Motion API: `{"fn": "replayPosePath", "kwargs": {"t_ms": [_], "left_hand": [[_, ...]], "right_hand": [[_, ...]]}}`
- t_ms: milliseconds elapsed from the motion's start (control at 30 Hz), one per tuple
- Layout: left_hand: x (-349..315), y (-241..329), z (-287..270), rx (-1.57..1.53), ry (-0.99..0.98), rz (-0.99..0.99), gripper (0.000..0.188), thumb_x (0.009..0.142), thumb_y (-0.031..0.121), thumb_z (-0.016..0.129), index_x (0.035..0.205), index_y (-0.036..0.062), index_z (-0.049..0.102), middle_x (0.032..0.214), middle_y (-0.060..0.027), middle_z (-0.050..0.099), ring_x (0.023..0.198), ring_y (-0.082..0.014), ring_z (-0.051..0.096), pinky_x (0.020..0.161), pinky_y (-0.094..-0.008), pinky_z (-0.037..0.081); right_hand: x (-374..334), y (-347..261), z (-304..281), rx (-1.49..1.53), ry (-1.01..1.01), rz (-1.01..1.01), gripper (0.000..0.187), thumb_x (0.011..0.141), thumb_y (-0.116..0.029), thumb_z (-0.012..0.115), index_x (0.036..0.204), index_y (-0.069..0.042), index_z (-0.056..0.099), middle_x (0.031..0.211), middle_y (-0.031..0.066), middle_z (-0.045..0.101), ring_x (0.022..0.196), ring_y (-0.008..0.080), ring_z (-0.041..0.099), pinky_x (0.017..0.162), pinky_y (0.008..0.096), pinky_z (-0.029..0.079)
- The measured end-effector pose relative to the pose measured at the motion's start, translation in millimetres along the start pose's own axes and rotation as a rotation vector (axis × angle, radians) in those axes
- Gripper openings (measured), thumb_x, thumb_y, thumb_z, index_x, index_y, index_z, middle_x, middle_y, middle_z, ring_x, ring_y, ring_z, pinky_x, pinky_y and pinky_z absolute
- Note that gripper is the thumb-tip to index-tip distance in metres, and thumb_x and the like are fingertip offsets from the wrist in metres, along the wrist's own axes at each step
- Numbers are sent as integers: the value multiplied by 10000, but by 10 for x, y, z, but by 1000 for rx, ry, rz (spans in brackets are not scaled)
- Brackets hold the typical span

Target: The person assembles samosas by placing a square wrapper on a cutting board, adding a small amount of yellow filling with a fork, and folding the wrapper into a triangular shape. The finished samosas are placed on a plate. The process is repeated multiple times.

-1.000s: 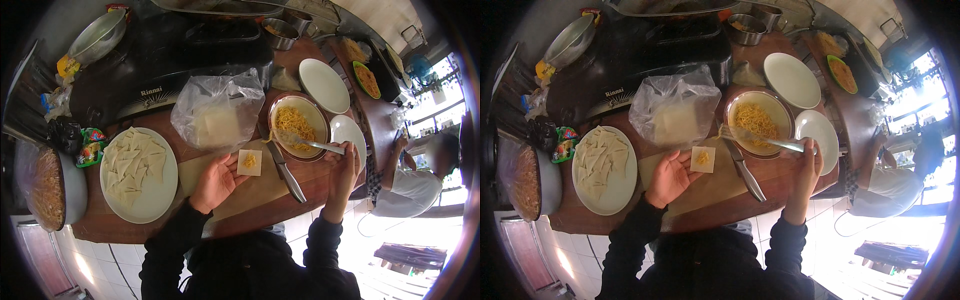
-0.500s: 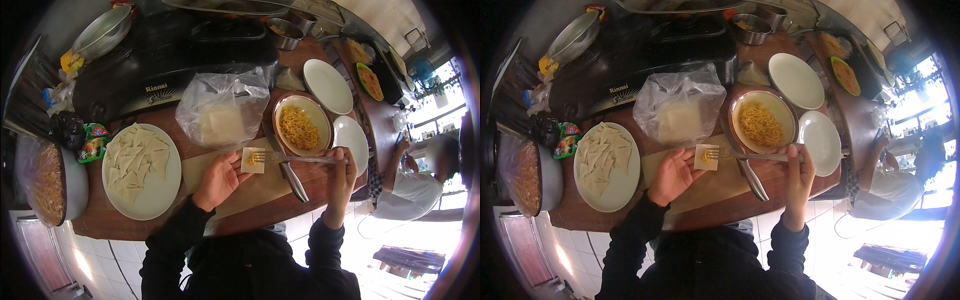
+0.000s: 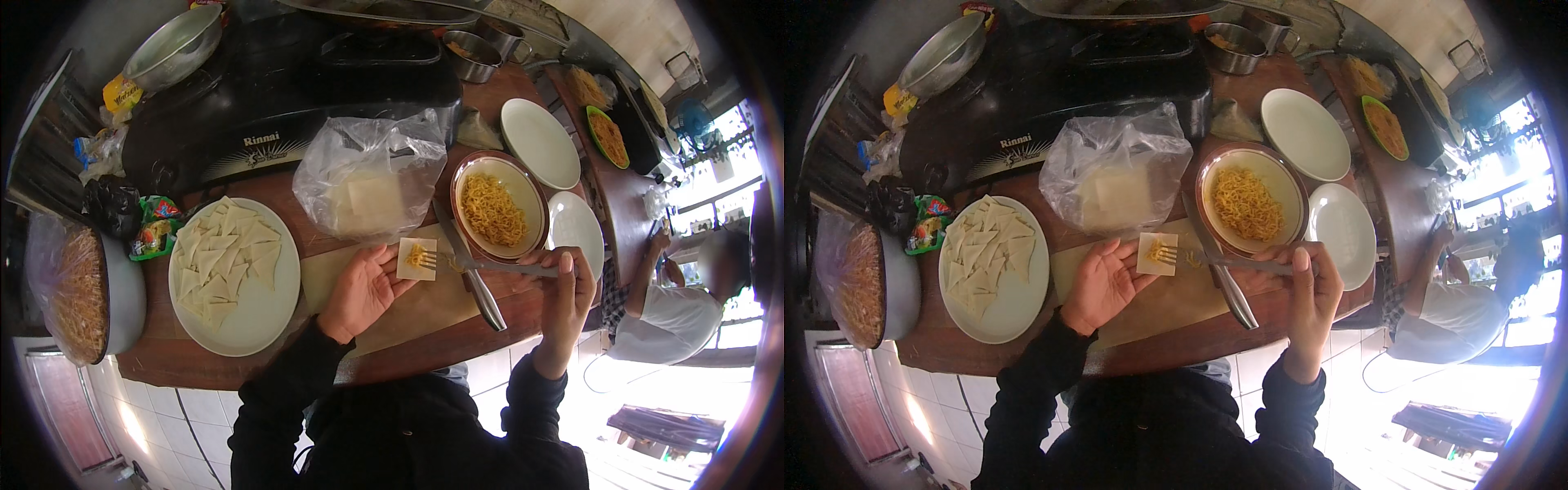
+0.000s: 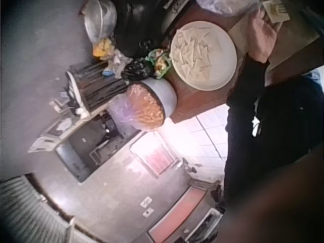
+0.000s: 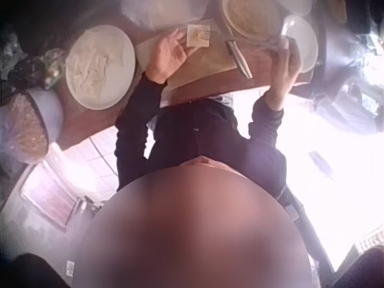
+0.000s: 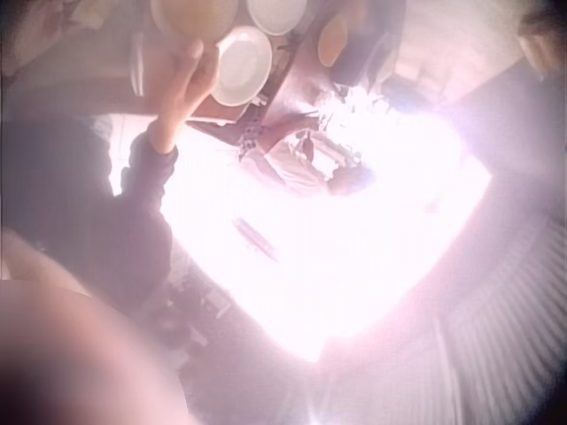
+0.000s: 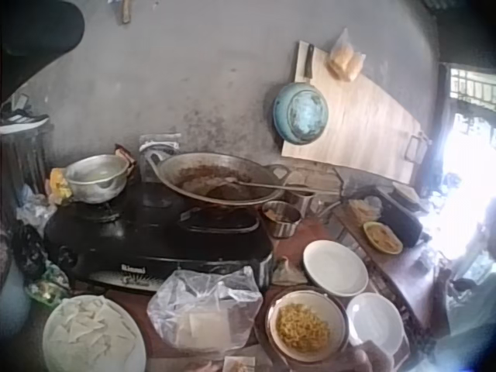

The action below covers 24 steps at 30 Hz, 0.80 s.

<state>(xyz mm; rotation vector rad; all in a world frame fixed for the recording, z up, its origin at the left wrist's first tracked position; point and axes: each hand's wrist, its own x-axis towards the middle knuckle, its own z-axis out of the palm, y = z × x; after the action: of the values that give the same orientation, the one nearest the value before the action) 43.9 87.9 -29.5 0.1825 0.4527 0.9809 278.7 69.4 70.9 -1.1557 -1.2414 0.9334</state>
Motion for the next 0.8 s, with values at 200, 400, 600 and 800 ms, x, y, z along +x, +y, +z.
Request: {"fn": "replayPosePath", "kwargs": {"t_ms": [200, 400, 600, 800], "left_hand": [[-1, -6, 1, 21, 18, -20, 590, 912, 369, 413, 1278, -90, 356, 1245, -171, 495, 1140, -248, 498, 1020, -351, 360], [1, 2, 0, -17, 1, -25, 585, 910, 365, 411, 1283, -82, 356, 1251, -169, 489, 1137, -251, 499, 1015, -352, 363], [-14, 24, 19, -9, -7, -18, 579, 910, 361, 411, 1282, -79, 356, 1250, -167, 488, 1146, -252, 493, 1025, -359, 352], [-2, 3, 20, 10, 2, 0, 561, 914, 356, 403, 1274, -71, 371, 1259, -161, 489, 1143, -244, 496, 1014, -355, 358]], "right_hand": [[7, 59, 10, -30, -11, -38, 261, 966, -178, 404, 876, 51, 488, 835, 182, 614, 701, 196, 628, 597, 267, 544], [-29, 18, -2, -65, 12, -28, 270, 968, -181, 396, 866, 51, 490, 833, 171, 614, 724, 200, 628, 611, 260, 540], [-50, -33, 24, -110, 75, -62, 318, 975, -235, 376, 848, 42, 466, 791, 210, 596, 615, 206, 599, 529, 269, 512], [-46, 107, -9, -128, 78, -61, 326, 977, -249, 379, 839, 33, 466, 786, 203, 596, 642, 204, 595, 556, 278, 503]]}}
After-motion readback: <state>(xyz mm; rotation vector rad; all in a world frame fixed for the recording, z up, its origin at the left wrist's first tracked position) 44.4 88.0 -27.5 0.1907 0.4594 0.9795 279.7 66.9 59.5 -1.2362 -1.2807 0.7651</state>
